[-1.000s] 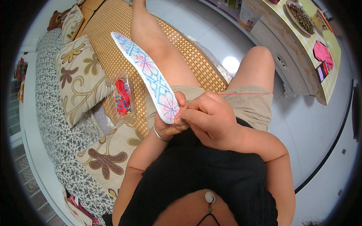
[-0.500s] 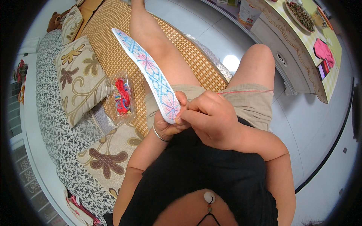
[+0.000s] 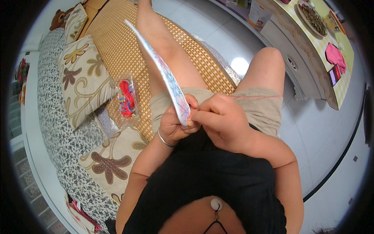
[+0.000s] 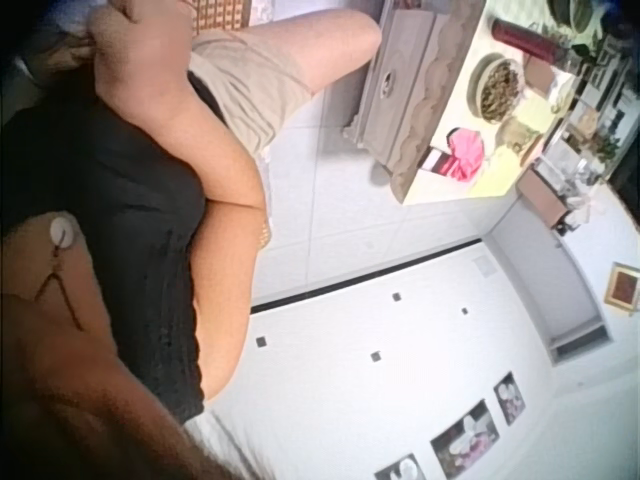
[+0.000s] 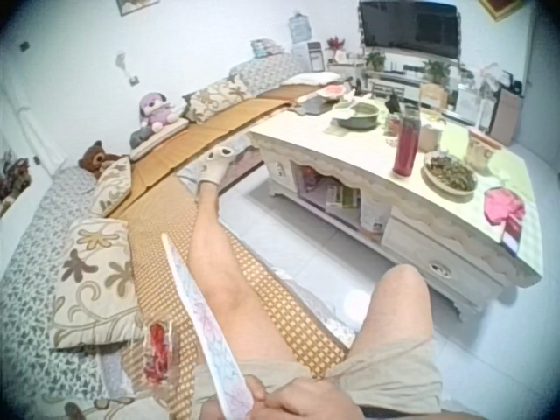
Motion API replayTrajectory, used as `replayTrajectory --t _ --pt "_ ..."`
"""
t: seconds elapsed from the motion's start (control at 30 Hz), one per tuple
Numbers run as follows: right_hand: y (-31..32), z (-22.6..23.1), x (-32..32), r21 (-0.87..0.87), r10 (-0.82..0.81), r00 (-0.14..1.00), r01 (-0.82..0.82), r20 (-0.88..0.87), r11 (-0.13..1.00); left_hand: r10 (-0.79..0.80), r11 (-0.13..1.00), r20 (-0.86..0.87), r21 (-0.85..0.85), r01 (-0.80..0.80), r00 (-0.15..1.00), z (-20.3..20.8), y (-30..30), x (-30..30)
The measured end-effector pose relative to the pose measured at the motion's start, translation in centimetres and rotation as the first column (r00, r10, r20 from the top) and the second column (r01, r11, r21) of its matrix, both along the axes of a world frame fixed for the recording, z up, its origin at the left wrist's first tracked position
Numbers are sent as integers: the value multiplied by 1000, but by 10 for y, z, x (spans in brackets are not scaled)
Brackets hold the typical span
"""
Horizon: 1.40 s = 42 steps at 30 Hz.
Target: The person threads a needle with red thread and then performs hand sewing on a colorful floral pattern on a shoe insole.
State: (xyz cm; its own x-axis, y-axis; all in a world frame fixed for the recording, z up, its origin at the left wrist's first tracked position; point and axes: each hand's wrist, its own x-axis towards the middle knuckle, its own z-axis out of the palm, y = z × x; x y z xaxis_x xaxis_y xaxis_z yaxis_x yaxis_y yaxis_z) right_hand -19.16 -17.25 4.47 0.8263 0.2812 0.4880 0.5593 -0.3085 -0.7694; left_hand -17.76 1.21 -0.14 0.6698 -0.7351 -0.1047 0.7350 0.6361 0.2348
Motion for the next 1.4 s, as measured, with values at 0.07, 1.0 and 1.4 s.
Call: replayTrajectory --t 0.07,1.0,1.4 --pt "-4 -2 2 123 28 993 -14 -114 992 35 991 62 125 -43 997 2 2 0" --pt "-8 -42 7 747 542 589 170 -600 642 185 702 316 621 -350 931 51 -12 -6" --pt "-1 -7 22 25 -136 976 133 172 991 239 575 481 630 -522 844 50 -9 -3"
